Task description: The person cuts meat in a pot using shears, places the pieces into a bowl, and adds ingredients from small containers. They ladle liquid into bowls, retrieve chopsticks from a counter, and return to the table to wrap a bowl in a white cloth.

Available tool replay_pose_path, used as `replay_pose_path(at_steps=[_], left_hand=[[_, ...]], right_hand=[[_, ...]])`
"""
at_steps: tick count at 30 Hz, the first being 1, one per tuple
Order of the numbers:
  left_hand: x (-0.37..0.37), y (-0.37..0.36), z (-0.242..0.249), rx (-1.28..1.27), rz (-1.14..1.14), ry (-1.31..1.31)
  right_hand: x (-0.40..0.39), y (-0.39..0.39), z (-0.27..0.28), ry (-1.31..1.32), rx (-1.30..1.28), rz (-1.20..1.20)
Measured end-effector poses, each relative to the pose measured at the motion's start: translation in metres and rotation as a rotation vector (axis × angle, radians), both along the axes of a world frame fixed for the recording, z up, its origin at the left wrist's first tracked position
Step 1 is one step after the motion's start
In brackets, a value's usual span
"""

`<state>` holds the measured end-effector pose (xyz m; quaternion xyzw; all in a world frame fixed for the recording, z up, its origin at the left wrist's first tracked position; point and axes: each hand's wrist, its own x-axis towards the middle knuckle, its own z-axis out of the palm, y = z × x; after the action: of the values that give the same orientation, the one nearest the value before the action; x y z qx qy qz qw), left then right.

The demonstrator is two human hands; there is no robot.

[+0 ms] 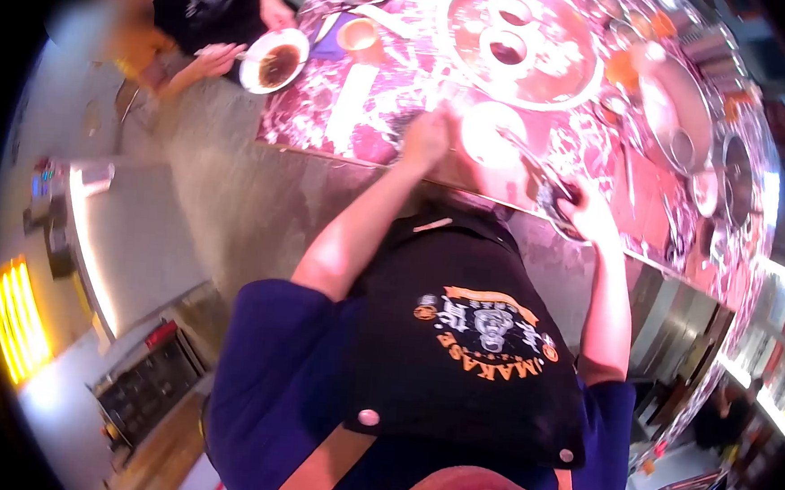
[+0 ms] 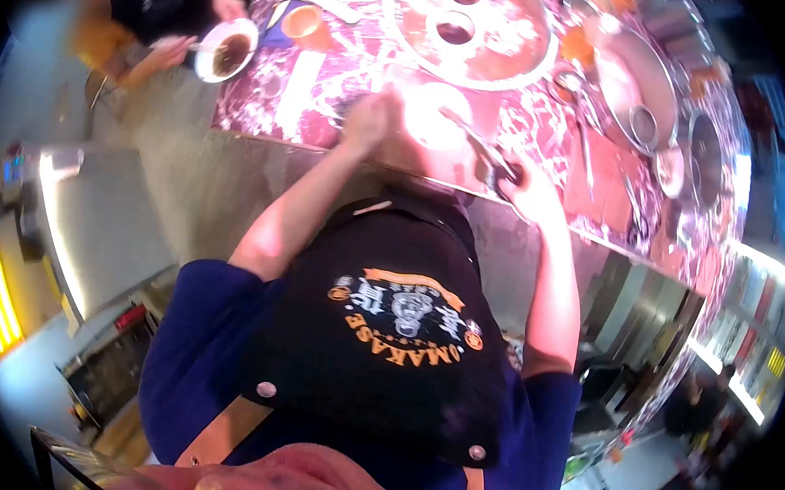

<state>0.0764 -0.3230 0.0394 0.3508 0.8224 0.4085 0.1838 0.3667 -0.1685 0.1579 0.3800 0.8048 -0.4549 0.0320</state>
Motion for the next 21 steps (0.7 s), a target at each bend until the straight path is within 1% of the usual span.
replay_pose_path(at_steps=[1,2,3,4,5,6,8,9,10,11,12,13,14,16,17,18,20,21], left_hand=[[0.005,0.012,-0.014,-0.11,0.032,-0.034],[0.009,0.013,-0.062,0.142,0.059,0.126],[0.015,0.016,-0.097,0.329,0.153,0.105],[0.011,0.01,-0.076,0.286,-0.035,0.348],[0.02,0.006,-0.074,0.222,0.008,0.436],[0.025,0.002,-0.059,0.186,0.009,0.352],[0.036,-0.007,-0.054,0.101,-0.007,0.301],[0.041,-0.016,-0.047,0.089,-0.005,0.307],[0.047,-0.023,-0.035,0.082,0.016,0.431],[0.051,-0.029,-0.025,0.077,0.034,0.553],[0.051,-0.034,-0.019,0.069,0.03,0.557],[0.051,-0.039,-0.014,0.045,-0.016,0.48],[0.051,-0.045,-0.01,0.019,-0.063,0.401],[0.043,-0.049,-0.014,0.04,-0.047,0.403],[0.038,-0.051,-0.021,-0.037,-0.045,0.379],[0.034,-0.054,-0.024,-0.112,-0.04,0.354],[0.031,-0.061,-0.03,-0.134,-0.039,0.401],[0.03,-0.064,-0.03,-0.142,-0.051,0.381]], right_hand=[[0.005,-0.002,-0.008,0.089,-0.095,-0.08],[0.02,0.003,-0.039,0.22,-0.205,-0.129],[0.024,0.001,-0.051,0.303,-0.231,-0.176],[0.028,0.004,-0.061,0.219,-0.253,-0.251],[0.034,0.009,-0.092,0.269,-0.129,-0.29],[0.035,0.012,-0.119,0.321,-0.002,-0.338],[0.008,0.003,-0.107,0.094,0.299,-0.312],[-0.002,0.003,-0.117,0.169,0.231,-0.343],[-0.011,0.003,-0.122,0.142,0.163,-0.373],[-0.02,0.001,-0.128,0.122,0.334,-0.338],[-0.03,-0.002,-0.132,0.1,0.507,-0.303],[-0.038,-0.002,-0.132,0.07,0.577,-0.261],[-0.042,0.001,-0.14,0.023,0.56,-0.265],[-0.05,-0.004,-0.129,-0.068,0.596,-0.265],[-0.049,-0.003,-0.132,-0.113,0.659,-0.26],[-0.049,-0.004,-0.131,-0.112,0.655,-0.263],[-0.043,-0.008,-0.127,-0.034,0.864,-0.133],[-0.047,-0.018,-0.115,-0.035,0.749,-0.096]])
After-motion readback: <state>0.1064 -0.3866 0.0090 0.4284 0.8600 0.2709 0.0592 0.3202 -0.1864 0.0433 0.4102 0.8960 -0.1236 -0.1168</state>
